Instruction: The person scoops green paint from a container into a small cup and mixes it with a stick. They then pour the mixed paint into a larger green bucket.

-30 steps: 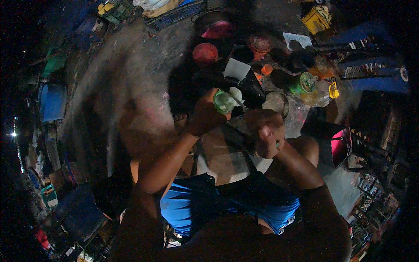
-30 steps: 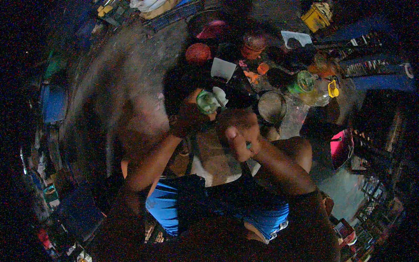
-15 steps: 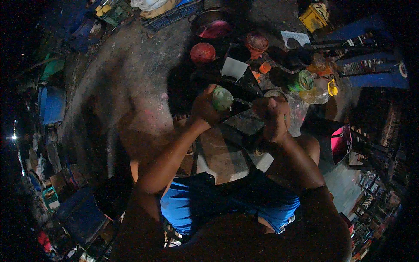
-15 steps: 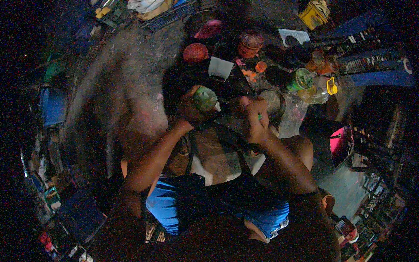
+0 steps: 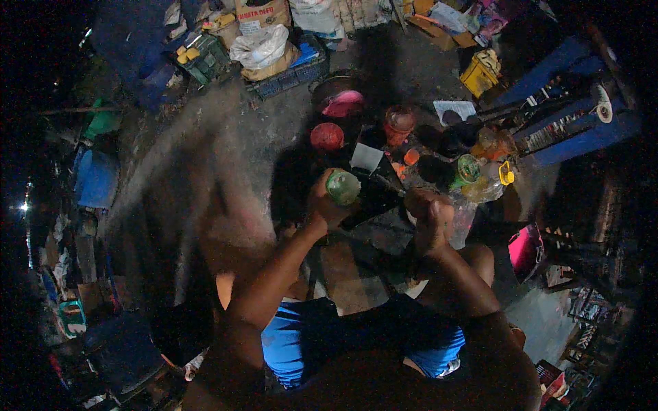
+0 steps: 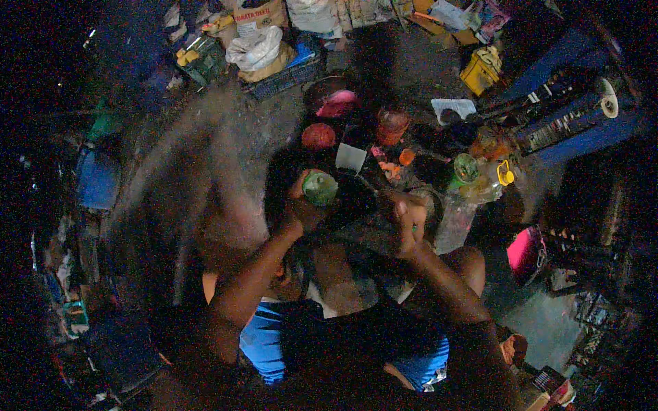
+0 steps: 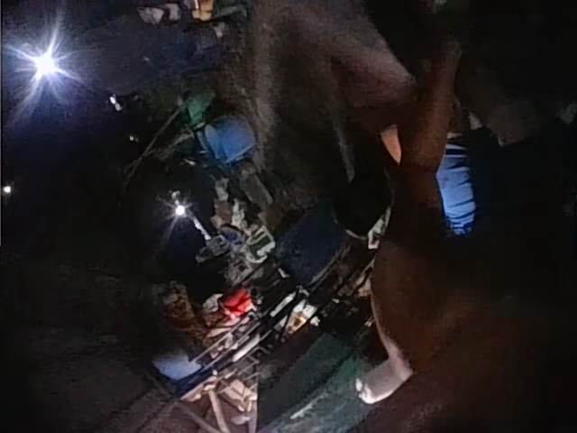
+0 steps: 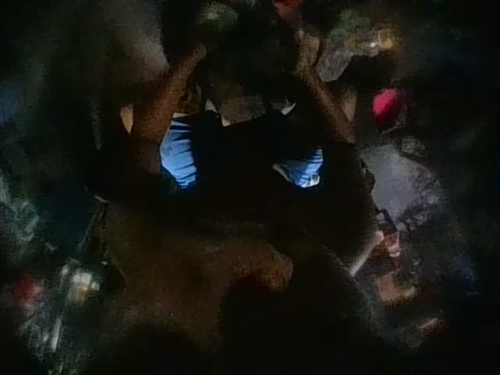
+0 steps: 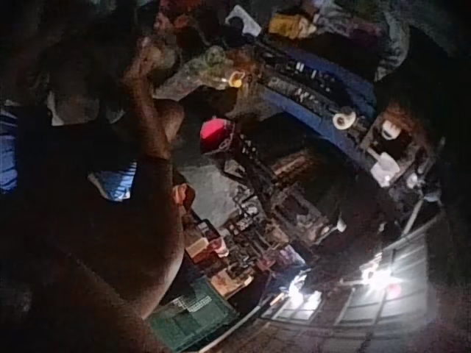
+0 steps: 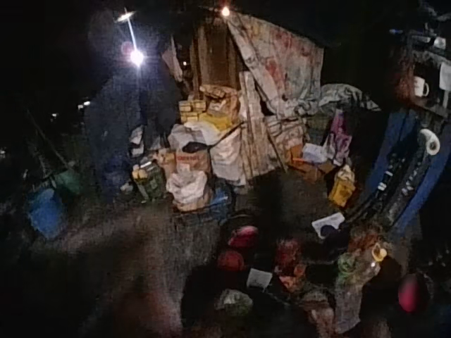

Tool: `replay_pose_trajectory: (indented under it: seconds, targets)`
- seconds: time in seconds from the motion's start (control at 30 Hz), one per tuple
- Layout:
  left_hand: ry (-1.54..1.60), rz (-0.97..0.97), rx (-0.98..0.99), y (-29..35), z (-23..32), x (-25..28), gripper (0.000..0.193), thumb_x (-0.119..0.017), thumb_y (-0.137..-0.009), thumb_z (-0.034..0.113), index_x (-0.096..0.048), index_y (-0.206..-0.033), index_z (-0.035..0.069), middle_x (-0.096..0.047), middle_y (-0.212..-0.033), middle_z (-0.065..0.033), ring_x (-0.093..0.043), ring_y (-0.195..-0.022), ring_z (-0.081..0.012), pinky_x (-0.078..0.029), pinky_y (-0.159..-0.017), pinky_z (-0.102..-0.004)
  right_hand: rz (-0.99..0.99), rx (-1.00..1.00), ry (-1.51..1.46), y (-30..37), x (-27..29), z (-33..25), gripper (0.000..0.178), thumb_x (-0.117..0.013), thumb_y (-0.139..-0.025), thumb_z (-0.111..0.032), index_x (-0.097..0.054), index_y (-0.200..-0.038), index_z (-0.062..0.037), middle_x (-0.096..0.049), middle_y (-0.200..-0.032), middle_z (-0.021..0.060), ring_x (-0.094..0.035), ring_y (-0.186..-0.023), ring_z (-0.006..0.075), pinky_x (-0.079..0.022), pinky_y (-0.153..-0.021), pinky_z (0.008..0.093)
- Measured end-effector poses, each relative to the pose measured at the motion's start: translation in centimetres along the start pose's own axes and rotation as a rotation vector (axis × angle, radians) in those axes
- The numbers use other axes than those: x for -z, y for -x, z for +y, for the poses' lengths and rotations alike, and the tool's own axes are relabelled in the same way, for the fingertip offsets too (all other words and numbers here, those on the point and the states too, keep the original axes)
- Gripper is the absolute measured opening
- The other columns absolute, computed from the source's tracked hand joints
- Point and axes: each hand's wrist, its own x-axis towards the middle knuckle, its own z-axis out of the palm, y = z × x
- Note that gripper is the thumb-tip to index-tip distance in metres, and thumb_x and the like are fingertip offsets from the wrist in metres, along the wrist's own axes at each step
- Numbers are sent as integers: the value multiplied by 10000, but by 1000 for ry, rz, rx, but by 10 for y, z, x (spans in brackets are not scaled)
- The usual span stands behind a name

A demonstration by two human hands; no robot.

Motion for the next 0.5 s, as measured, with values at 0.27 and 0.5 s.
replay_pose_trajectory:
  seconds: [0.27, 0.5]
  targets:
    - [82, 20, -104, 5, -4, 0, 572, -876, -650, 125, -581, -1137, 69, -675, -1005, -68, -664, -954, -198, -526, -853, -344, 179, -116, -21, 2, -1, -16, 500, -430, -1016, -392, -354, -618, -98, -370, -660, 28, -330, -645, 193, -276, -613, 363]
    - [-20, -116, -90, 1, 4, -18, 576, -861, -685, 128, -565, -1177, 73, -673, -1056, -80, -663, -986, -216, -532, -872, -351, 144, -45, -278, -5, 17, -37, 511, -460, -984, -447, -383, -590, -131, -408, -606, 21, -398, -647, 220, -290, -629, 361]
